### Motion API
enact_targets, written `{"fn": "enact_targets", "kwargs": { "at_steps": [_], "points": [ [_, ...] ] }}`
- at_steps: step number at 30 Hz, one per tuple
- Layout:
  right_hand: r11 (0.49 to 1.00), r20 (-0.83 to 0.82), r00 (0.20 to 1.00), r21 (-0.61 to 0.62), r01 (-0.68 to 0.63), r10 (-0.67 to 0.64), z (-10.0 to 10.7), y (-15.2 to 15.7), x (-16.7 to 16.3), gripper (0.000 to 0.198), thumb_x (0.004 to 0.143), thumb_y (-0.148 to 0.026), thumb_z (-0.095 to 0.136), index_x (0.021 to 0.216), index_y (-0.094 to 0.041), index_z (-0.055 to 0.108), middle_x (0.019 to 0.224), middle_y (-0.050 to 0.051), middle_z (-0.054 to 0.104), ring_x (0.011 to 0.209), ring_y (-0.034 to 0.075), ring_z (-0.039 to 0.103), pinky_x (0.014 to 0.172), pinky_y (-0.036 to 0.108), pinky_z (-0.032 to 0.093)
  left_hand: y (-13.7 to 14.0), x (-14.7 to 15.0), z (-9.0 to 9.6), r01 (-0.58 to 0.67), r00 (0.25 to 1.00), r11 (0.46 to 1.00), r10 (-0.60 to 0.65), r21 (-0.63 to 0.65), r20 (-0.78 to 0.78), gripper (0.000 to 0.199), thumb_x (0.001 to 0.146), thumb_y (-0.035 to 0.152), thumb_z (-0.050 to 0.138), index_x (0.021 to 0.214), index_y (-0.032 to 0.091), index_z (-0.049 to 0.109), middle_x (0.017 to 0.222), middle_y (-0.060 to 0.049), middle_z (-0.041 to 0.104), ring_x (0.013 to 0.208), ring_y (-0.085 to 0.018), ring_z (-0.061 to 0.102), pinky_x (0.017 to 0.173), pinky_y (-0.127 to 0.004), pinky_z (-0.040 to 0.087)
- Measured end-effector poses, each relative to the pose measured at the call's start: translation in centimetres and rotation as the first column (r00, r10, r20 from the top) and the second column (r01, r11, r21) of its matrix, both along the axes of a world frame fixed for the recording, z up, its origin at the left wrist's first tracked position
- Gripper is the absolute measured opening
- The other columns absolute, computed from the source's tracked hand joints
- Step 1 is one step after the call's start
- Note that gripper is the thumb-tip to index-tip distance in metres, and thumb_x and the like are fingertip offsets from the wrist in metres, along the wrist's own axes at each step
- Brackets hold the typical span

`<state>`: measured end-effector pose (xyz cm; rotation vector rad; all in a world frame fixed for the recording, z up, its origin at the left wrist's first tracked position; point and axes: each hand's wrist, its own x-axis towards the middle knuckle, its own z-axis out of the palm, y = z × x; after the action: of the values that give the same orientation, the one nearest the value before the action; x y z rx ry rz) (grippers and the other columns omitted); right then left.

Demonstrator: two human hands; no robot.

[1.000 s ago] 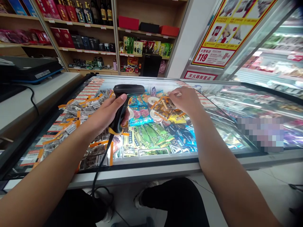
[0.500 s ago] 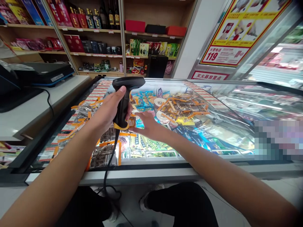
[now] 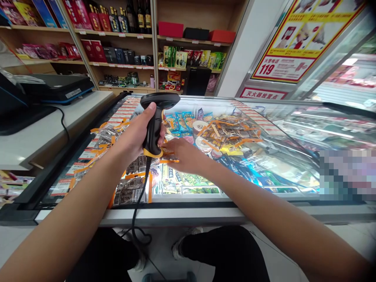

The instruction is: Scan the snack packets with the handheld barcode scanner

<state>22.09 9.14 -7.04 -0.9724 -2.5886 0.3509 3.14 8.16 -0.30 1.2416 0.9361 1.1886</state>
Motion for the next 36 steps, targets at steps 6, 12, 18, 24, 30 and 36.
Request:
{"fn": "enact_targets", "kwargs": {
  "at_steps": [6,12,18,24,30,36],
  "points": [
    [0.890,-0.324,0.874,-0.399,0.221,-0.363,2.6,2.2,4.3,0.029,0.103,-0.043,0.067,0.118,-0.019,0.070,0.116,0.014,0.078,0.085,0.025,0.077,0.072,0.040,0.065,-0.4,-0.1,-0.5,0.025,0.993,0.993,-0.011,0.119,-0.119,0.050,0.098,0.069,0.054,0.084,0.021,0.057,0.059,-0.002,0.061,0.044,-0.014,0.056,0.040,-0.024,0.043],
    [0.729,-0.409,0.652,-0.593,0.342,-0.639,3.9,3.4,6.1,0.024,0.094,-0.040,0.082,0.096,-0.018,0.072,0.073,0.007,0.073,0.068,0.021,0.074,0.066,0.034,0.065,-0.5,-0.4,-1.0,0.139,0.962,0.977,-0.095,0.160,-0.257,0.043,0.100,0.065,0.054,0.094,0.022,0.053,0.062,-0.001,0.064,0.046,-0.015,0.059,0.043,-0.025,0.046],
    [0.739,-0.402,0.642,-0.522,0.426,-0.653,3.9,3.4,6.2,0.030,0.092,-0.044,0.083,0.085,-0.020,0.067,0.069,0.005,0.067,0.064,0.022,0.072,0.062,0.035,0.061,-0.8,-0.3,-1.3,0.247,0.913,0.960,-0.186,0.130,-0.362,0.048,0.100,0.070,0.054,0.088,0.023,0.050,0.063,-0.001,0.066,0.048,-0.014,0.059,0.044,-0.025,0.046],
    [0.770,-0.419,0.664,-0.493,0.406,-0.619,3.1,4.1,6.5,0.029,0.092,-0.047,0.081,0.093,-0.019,0.072,0.076,0.008,0.067,0.069,0.029,0.073,0.071,0.050,0.064,-1.3,0.0,-0.9,0.254,0.866,0.960,-0.173,0.115,-0.469,0.055,0.103,0.068,0.050,0.074,0.021,0.058,0.061,-0.006,0.067,0.045,-0.013,0.057,0.041,-0.024,0.042],
    [0.804,-0.457,0.670,-0.437,0.404,-0.585,3.0,4.5,6.8,0.034,0.091,-0.046,0.080,0.109,-0.017,0.076,0.075,0.007,0.067,0.069,0.028,0.072,0.067,0.048,0.064,-1.3,0.0,-0.9,0.229,0.904,0.967,-0.169,0.111,-0.394,0.054,0.100,0.069,0.054,0.075,0.021,0.058,0.062,-0.006,0.067,0.046,-0.014,0.058,0.042,-0.024,0.043],
    [0.791,-0.570,0.625,-0.073,0.608,-0.534,5.8,4.3,9.2,0.032,0.097,-0.049,0.066,0.105,-0.019,0.074,0.091,0.008,0.072,0.074,0.022,0.066,0.072,0.041,0.058,-1.0,-0.1,-1.1,0.190,0.944,0.974,-0.147,0.124,-0.295,0.048,0.097,0.070,0.059,0.087,0.023,0.052,0.063,-0.002,0.066,0.046,-0.014,0.059,0.042,-0.024,0.044]
  ]
}}
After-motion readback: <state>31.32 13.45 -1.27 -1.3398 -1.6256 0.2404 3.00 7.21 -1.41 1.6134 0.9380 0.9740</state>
